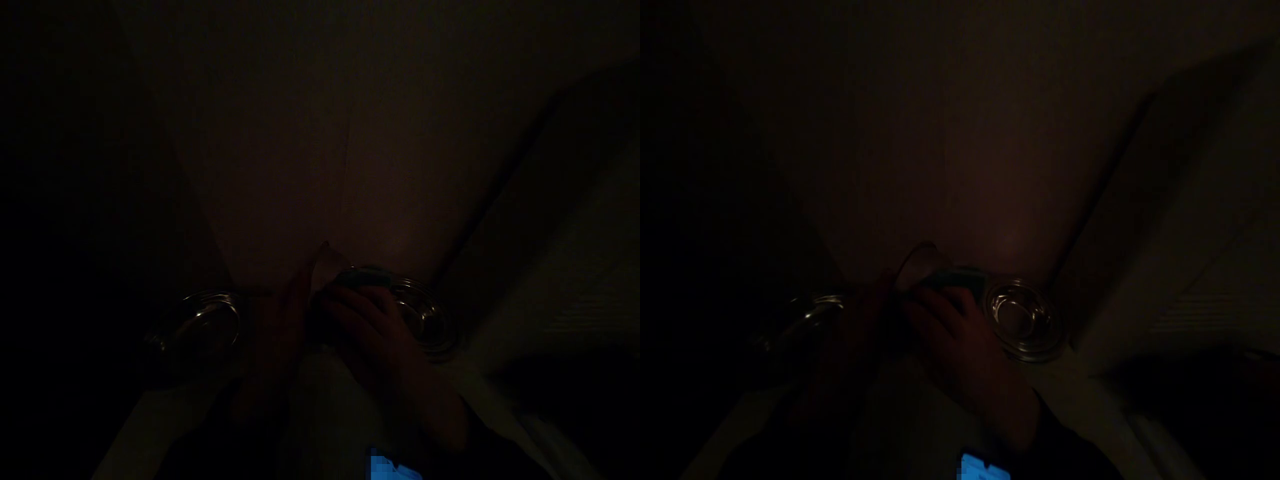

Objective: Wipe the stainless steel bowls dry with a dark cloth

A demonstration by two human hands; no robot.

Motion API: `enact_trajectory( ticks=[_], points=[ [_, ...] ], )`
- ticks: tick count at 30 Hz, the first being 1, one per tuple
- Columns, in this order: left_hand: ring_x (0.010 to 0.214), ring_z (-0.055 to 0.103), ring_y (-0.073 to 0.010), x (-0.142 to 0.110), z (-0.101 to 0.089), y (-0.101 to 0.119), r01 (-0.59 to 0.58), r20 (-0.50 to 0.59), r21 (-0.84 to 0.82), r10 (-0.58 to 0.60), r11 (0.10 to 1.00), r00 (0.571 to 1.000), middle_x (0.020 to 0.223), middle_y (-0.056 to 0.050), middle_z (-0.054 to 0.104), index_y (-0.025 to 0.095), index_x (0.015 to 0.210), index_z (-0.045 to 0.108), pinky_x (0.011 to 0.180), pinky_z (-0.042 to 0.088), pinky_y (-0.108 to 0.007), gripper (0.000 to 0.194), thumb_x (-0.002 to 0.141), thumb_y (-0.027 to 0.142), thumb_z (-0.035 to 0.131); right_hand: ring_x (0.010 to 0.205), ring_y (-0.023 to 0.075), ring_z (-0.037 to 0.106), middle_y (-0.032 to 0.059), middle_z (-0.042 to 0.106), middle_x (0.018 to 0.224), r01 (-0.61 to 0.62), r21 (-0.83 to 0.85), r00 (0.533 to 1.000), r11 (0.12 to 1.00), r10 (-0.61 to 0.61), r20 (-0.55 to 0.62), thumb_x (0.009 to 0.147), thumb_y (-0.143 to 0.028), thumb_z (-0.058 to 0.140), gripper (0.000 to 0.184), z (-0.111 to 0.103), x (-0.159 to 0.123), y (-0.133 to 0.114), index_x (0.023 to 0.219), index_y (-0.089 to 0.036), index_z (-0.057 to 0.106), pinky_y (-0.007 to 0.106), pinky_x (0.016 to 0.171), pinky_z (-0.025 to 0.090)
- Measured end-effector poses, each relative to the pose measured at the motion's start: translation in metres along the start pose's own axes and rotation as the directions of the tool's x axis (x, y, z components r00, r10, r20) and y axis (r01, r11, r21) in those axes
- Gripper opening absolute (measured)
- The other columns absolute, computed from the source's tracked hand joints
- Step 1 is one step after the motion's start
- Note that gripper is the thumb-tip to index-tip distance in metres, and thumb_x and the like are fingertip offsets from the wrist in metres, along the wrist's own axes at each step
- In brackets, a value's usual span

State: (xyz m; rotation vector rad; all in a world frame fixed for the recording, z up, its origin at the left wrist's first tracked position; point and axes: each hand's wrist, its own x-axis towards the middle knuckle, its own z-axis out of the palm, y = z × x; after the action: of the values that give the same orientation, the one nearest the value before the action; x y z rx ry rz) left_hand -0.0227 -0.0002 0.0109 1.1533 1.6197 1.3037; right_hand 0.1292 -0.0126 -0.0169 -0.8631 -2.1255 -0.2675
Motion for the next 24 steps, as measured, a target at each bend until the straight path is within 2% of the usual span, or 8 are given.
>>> enact_trajectory(
  ticks=[3, 6, 8, 12, 14, 18, 21, 24],
  points=[
    [0.079, 0.067, -0.0246, -0.007, 0.004, 0.007, 0.089, 0.062, -0.002, -0.088, 0.996, 0.994, 0.079, -0.007, 0.073, 0.018, 0.081, 0.071, 0.064, 0.049, -0.031, 0.043, 0.077, 0.057, 0.053, 0.103, 0.0252, 0.053, 0.01, 0.061, 0.124, -0.086, 0.0, 0.995, 0.996, 0.086, -0.043, 0.091, -0.017, 0.049, 0.037, -0.004, 0.002, 0.011, 0.127, -0.02, 0.05, 0.044, 0.086, 0.049],
    [0.076, 0.067, -0.0206, -0.012, 0.006, 0.013, 0.081, 0.118, -0.058, -0.074, 0.995, 0.99, 0.074, -0.004, 0.073, 0.018, 0.078, 0.071, 0.062, 0.048, -0.026, 0.04, 0.08, 0.054, 0.053, 0.101, 0.0234, 0.056, 0.0097, 0.063, 0.116, -0.193, 0.047, 0.977, 0.98, 0.196, -0.079, 0.092, -0.016, 0.046, 0.035, -0.009, 0.003, 0.018, 0.126, -0.02, 0.05, 0.043, 0.085, 0.05],
    [0.077, 0.067, -0.0204, -0.011, 0.005, 0.013, 0.078, 0.097, -0.064, -0.071, 0.995, 0.993, 0.075, -0.004, 0.073, 0.018, 0.078, 0.071, 0.062, 0.047, -0.026, 0.04, 0.08, 0.053, 0.053, 0.105, 0.0241, 0.054, 0.0097, 0.062, 0.119, -0.167, 0.036, 0.984, 0.985, 0.169, -0.057, 0.091, -0.017, 0.048, 0.034, -0.008, 0.002, 0.013, 0.125, -0.02, 0.051, 0.044, 0.087, 0.049],
    [0.072, 0.066, -0.0197, -0.007, 0.002, 0.011, 0.061, 0.096, -0.018, -0.059, 0.998, 0.994, 0.073, -0.003, 0.072, 0.018, 0.075, 0.07, 0.059, 0.046, -0.025, 0.038, 0.078, 0.054, 0.056, 0.105, 0.0252, 0.05, 0.0071, 0.062, 0.124, 0.016, 0.008, 1.0, 1.0, -0.016, -0.004, 0.088, -0.016, 0.053, 0.035, -0.002, 0.001, -0.002, 0.122, -0.021, 0.056, 0.043, 0.086, 0.049],
    [0.069, 0.065, -0.0194, -0.009, 0.003, 0.011, 0.059, 0.108, -0.024, -0.056, 0.998, 0.993, 0.069, -0.003, 0.071, 0.017, 0.072, 0.069, 0.056, 0.045, -0.025, 0.039, 0.077, 0.054, 0.056, 0.102, 0.0246, 0.051, 0.0074, 0.063, 0.123, -0.01, 0.015, 1.0, 1.0, 0.011, -0.022, 0.088, -0.015, 0.052, 0.036, -0.003, 0.002, -0.001, 0.124, -0.02, 0.055, 0.043, 0.085, 0.05],
    [0.065, 0.065, -0.0194, -0.015, 0.01, 0.011, 0.047, 0.168, -0.064, -0.036, 0.997, 0.985, 0.062, -0.003, 0.068, 0.016, 0.067, 0.067, 0.055, 0.045, -0.026, 0.042, 0.08, 0.053, 0.053, 0.101, 0.0238, 0.056, 0.0092, 0.065, 0.117, -0.21, 0.057, 0.974, 0.976, 0.214, -0.073, 0.09, -0.016, 0.047, 0.038, -0.009, 0.005, 0.006, 0.128, -0.02, 0.051, 0.043, 0.084, 0.05],
    [0.068, 0.066, -0.0198, -0.014, 0.01, 0.01, 0.059, 0.178, -0.064, -0.047, 0.996, 0.983, 0.064, -0.003, 0.069, 0.017, 0.067, 0.067, 0.058, 0.048, -0.026, 0.039, 0.078, 0.053, 0.055, 0.108, 0.0248, 0.054, 0.008, 0.063, 0.123, -0.162, 0.043, 0.986, 0.986, 0.163, -0.028, 0.088, -0.015, 0.049, 0.042, -0.007, 0.002, 0.001, 0.13, -0.022, 0.051, 0.044, 0.088, 0.051],
    [0.07, 0.066, -0.0201, -0.013, 0.007, 0.009, 0.086, 0.136, -0.039, -0.08, 0.996, 0.987, 0.069, -0.004, 0.071, 0.018, 0.071, 0.068, 0.058, 0.047, -0.026, 0.039, 0.078, 0.054, 0.055, 0.114, 0.0245, 0.053, 0.0067, 0.061, 0.128, -0.098, 0.024, 0.995, 0.995, 0.098, 0.001, 0.089, -0.014, 0.049, 0.043, -0.003, 0.001, -0.002, 0.13, -0.024, 0.052, 0.044, 0.093, 0.05]
  ],
)
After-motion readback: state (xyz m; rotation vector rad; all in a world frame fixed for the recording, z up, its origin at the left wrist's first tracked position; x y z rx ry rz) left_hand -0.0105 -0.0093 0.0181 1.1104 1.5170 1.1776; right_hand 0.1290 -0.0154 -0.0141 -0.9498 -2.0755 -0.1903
